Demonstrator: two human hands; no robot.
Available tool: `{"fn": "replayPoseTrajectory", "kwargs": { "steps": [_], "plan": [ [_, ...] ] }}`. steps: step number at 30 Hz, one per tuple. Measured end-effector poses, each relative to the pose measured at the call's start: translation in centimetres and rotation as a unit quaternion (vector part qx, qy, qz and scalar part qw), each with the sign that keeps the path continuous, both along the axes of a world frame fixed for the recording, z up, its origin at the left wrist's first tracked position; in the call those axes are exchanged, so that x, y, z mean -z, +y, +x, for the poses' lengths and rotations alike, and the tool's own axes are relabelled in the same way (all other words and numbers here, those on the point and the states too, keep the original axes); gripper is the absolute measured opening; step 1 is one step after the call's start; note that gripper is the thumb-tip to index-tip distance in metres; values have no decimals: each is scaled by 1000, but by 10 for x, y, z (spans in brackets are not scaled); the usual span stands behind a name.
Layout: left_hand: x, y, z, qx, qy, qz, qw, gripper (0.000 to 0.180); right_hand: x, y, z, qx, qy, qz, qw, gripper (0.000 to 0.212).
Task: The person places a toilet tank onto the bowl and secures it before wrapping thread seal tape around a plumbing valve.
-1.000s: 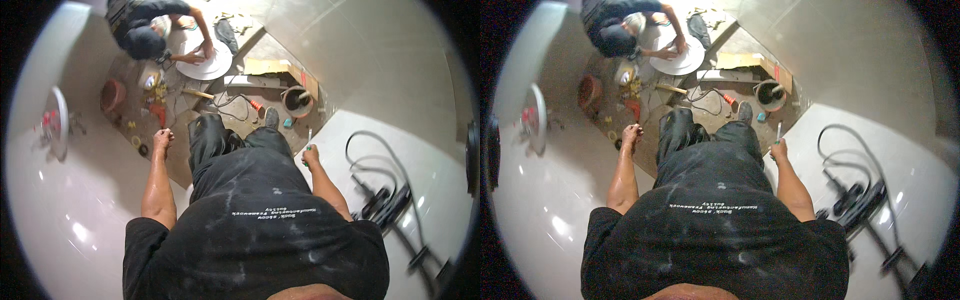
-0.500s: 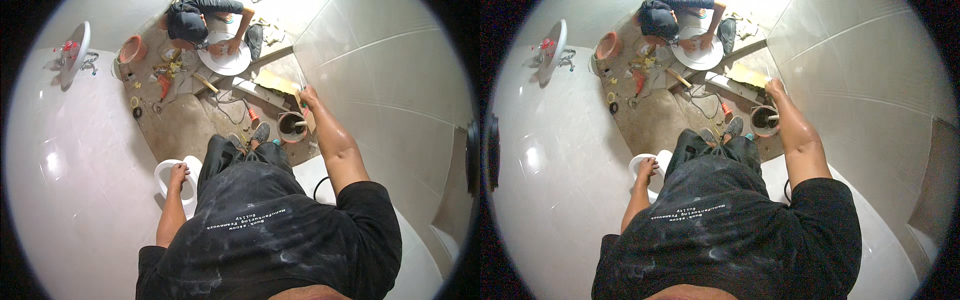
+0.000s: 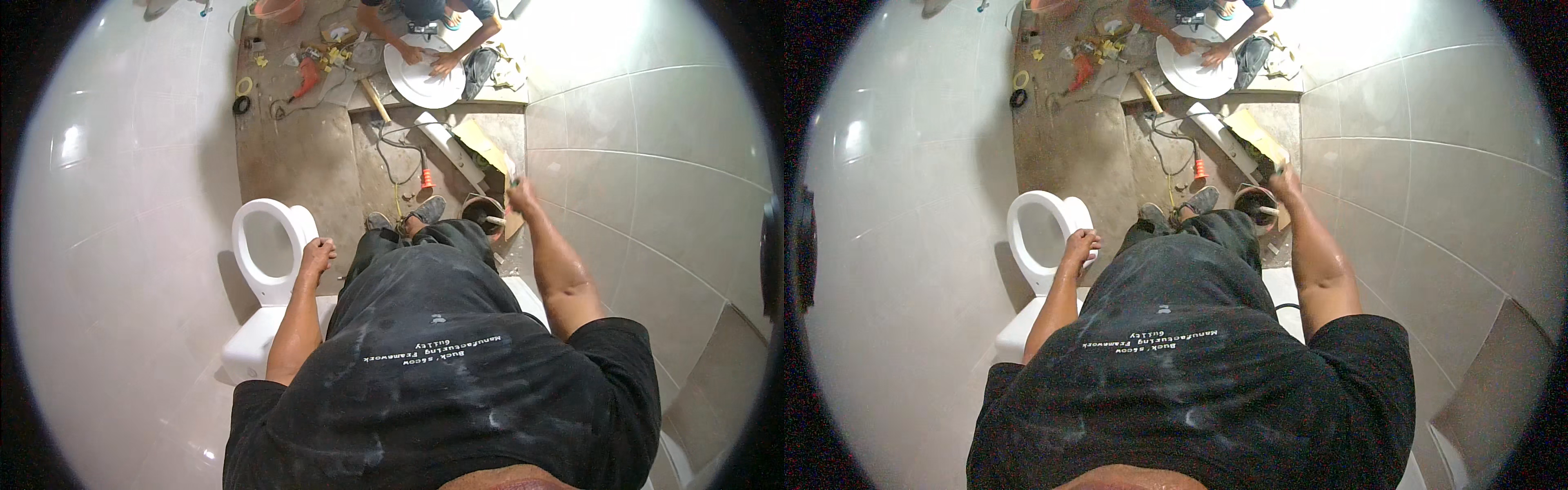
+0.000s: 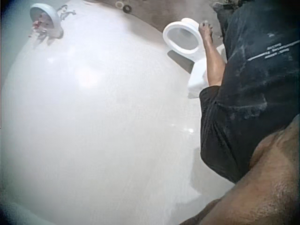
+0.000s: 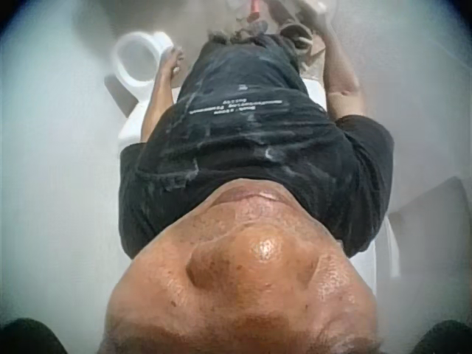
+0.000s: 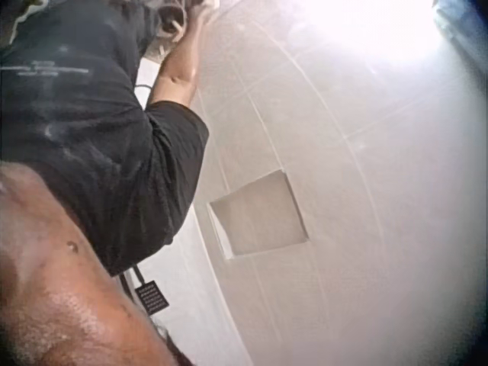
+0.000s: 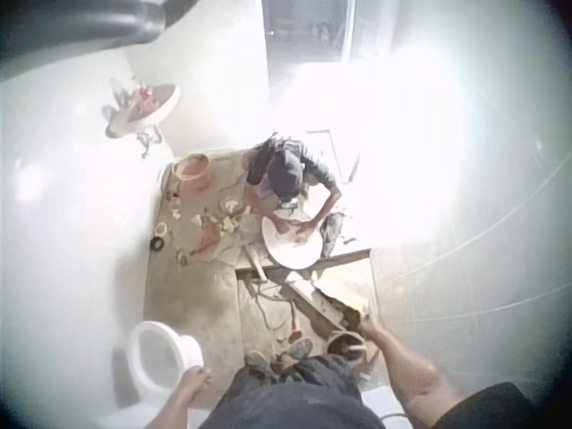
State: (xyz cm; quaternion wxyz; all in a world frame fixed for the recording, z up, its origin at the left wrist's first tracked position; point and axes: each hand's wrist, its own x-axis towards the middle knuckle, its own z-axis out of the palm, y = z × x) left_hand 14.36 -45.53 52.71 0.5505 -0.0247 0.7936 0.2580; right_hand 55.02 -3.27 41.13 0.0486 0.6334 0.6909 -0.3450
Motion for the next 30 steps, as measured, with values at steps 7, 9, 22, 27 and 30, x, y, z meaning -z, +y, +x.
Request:
{"fn": "replayPoseTrajectory", "kwargs": {
  "steps": [7,9,22,27,30],
  "plan": [
    [32,-95,-25,-70,-20,-99,992,37,-78,-138,22,91,35,-308,946,20],
    [35,-102,-36,-62,-20,-91,994,38,-103,-152,23,111,8,-311,944,20],
    [33,-55,-74,-39,13,45,998,45,-129,-151,17,273,79,-105,953,25],
    [24,-94,-76,-127,31,0,991,42,-117,-154,-38,126,30,-131,983,25],
    [23,-89,-51,-176,50,-8,983,37,-79,-118,-22,23,11,-115,993,33]
  ]
}}
